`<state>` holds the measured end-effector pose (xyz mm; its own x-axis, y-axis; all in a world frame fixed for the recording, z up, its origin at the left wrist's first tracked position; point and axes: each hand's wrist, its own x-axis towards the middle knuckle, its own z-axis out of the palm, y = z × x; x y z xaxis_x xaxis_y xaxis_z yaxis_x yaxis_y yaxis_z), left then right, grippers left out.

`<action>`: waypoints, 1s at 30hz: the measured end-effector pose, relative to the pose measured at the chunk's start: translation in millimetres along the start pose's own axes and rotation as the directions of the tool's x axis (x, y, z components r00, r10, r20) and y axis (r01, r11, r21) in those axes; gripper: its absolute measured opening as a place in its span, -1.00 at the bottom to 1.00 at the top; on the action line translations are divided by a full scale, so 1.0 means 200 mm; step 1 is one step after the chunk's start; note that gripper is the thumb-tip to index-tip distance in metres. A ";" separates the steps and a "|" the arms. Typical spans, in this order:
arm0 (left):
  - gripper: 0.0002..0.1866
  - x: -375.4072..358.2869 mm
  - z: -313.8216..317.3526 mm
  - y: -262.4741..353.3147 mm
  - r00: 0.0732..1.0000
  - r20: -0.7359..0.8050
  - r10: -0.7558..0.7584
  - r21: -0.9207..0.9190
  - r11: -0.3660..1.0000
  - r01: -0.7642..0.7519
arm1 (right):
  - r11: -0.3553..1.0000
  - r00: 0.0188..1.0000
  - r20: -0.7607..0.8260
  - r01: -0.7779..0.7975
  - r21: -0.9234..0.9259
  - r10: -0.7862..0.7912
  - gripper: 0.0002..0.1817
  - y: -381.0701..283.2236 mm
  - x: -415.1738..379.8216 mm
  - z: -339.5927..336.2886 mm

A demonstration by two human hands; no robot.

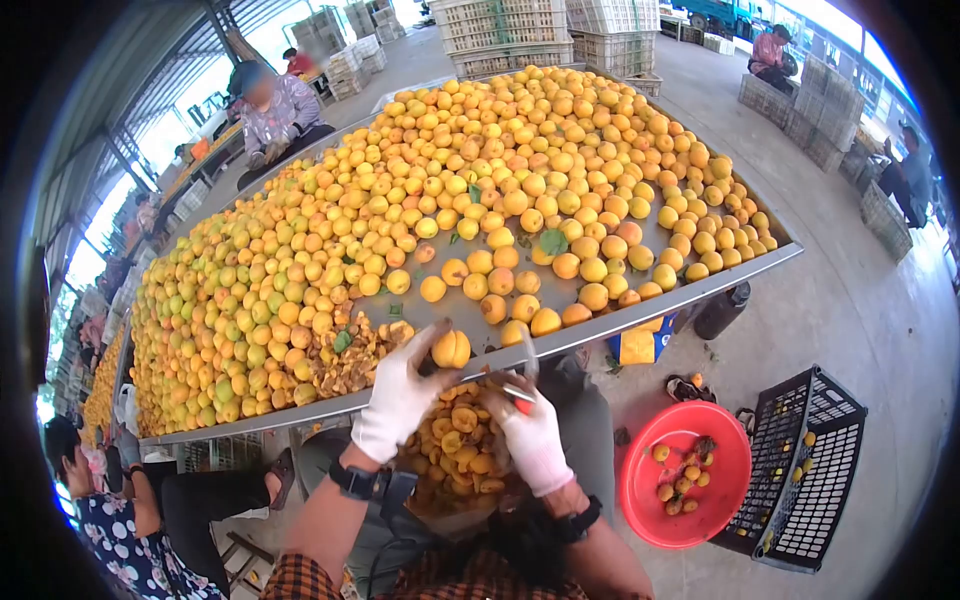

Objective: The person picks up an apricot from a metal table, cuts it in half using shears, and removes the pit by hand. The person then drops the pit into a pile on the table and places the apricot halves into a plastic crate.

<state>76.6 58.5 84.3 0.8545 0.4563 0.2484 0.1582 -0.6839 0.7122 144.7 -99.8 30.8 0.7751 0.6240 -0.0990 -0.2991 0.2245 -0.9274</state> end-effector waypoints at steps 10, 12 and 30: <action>-0.41 -0.46 -0.05 0.06 0.957 0.082 -0.277 -0.864 0.459 0.207 | 0.949 0.932 0.281 -0.279 0.149 0.230 -0.71 -0.22 -0.19 0.21; -0.37 -0.49 -0.07 0.06 0.933 0.258 -0.251 -0.939 0.160 0.303 | 0.964 0.908 0.332 -0.266 -0.011 0.254 -0.66 -0.22 -0.19 0.21; -0.62 -0.56 0.02 0.11 0.909 0.197 -0.367 -0.944 -0.322 0.075 | 0.750 0.915 0.398 0.304 -0.587 -0.060 -0.58 -0.21 -0.38 0.19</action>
<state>-14.3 -10.0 69.7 0.8165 0.5533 -0.1647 -0.4538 0.7915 0.4094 76.5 -128.5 91.1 0.5059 0.8557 0.1084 0.3385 -0.0814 -0.9374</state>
